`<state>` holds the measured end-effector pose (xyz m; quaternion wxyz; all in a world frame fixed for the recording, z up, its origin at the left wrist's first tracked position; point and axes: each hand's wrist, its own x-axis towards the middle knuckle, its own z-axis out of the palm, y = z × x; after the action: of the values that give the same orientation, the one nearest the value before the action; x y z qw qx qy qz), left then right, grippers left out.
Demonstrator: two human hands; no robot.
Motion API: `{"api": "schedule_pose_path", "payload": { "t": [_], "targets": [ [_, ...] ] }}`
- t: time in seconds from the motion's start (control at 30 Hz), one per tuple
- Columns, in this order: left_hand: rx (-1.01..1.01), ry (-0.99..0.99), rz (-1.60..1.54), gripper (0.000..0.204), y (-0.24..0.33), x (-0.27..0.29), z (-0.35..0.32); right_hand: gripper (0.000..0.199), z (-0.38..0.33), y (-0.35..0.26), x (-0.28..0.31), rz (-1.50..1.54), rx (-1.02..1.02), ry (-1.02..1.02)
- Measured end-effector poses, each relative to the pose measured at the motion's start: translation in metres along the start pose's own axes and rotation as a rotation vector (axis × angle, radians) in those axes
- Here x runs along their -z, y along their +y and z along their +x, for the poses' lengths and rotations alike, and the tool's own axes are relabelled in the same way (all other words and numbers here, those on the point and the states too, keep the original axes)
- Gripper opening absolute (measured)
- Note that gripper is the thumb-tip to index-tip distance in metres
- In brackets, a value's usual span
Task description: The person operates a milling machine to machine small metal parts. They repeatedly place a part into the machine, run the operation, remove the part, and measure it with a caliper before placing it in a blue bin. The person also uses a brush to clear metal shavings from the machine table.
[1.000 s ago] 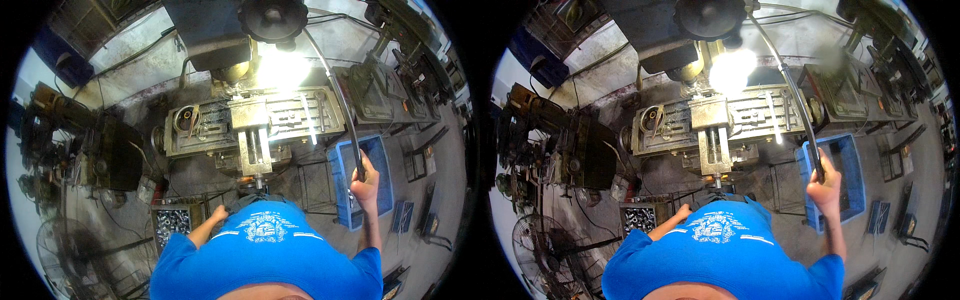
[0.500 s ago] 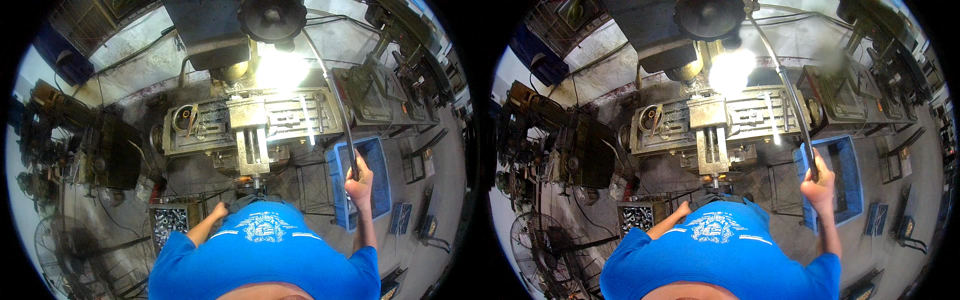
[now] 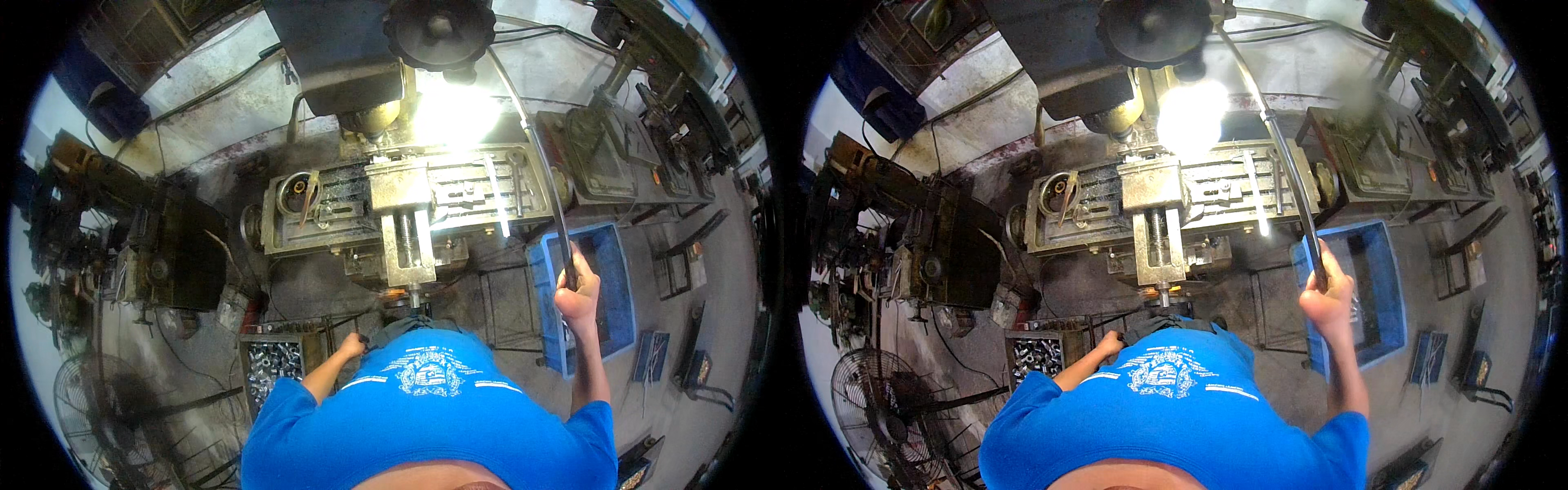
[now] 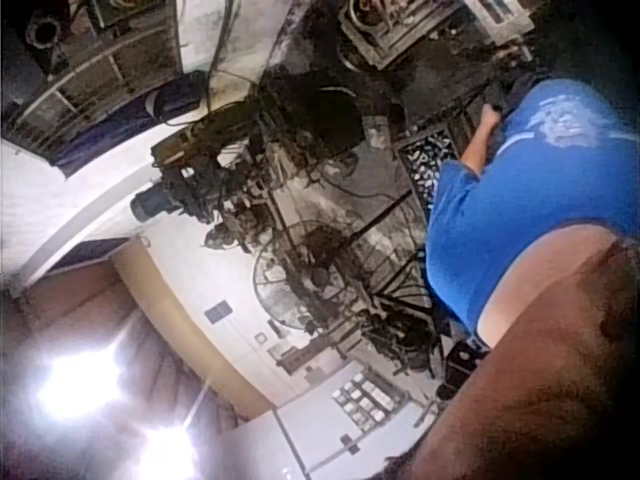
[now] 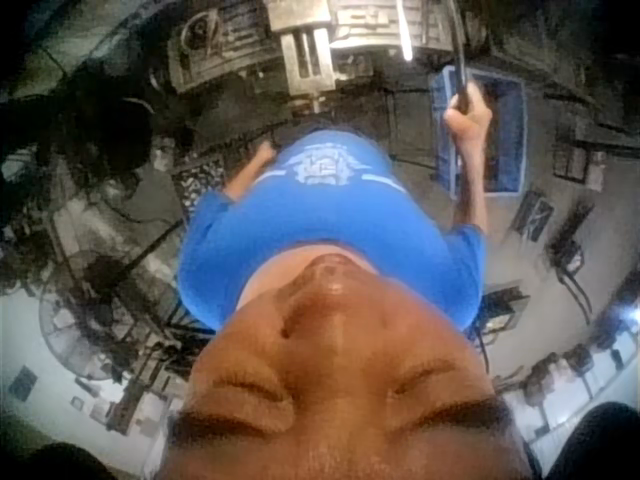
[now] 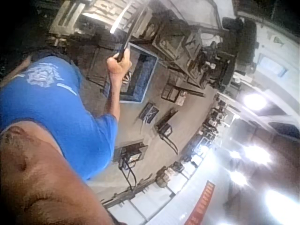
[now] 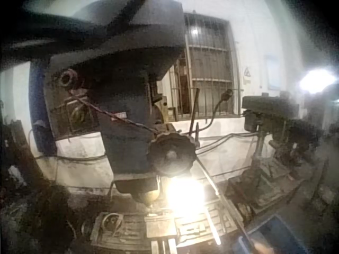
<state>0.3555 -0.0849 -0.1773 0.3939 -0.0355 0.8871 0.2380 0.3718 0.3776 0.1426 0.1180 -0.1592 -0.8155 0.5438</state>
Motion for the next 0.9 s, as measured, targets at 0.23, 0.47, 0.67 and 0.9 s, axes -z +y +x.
{"api": "schedule_pose_path", "payload": {
  "t": [0.23, 0.47, 0.67, 0.9],
  "targets": [
    [-0.092, 0.102, -0.071, 0.026, -0.012, -0.006, 0.013, 0.06, 0.004, 0.002, -0.007, -0.125, 0.056, 0.057],
    [-0.058, 0.024, -0.11, 0.027, -0.016, -0.005, 0.014, 0.06, 0.01, 0.02, -0.016, -0.152, 0.125, 0.126],
    [-0.021, 0.003, -0.198, 0.024, -0.024, -0.003, 0.014, 0.063, 0.011, 0.024, -0.009, 0.026, 0.127, -0.009],
    [0.008, 0.005, -0.223, 0.027, -0.037, -0.005, 0.025, 0.061, 0.02, 0.043, -0.02, -0.017, 0.172, 0.037]
  ]
}}
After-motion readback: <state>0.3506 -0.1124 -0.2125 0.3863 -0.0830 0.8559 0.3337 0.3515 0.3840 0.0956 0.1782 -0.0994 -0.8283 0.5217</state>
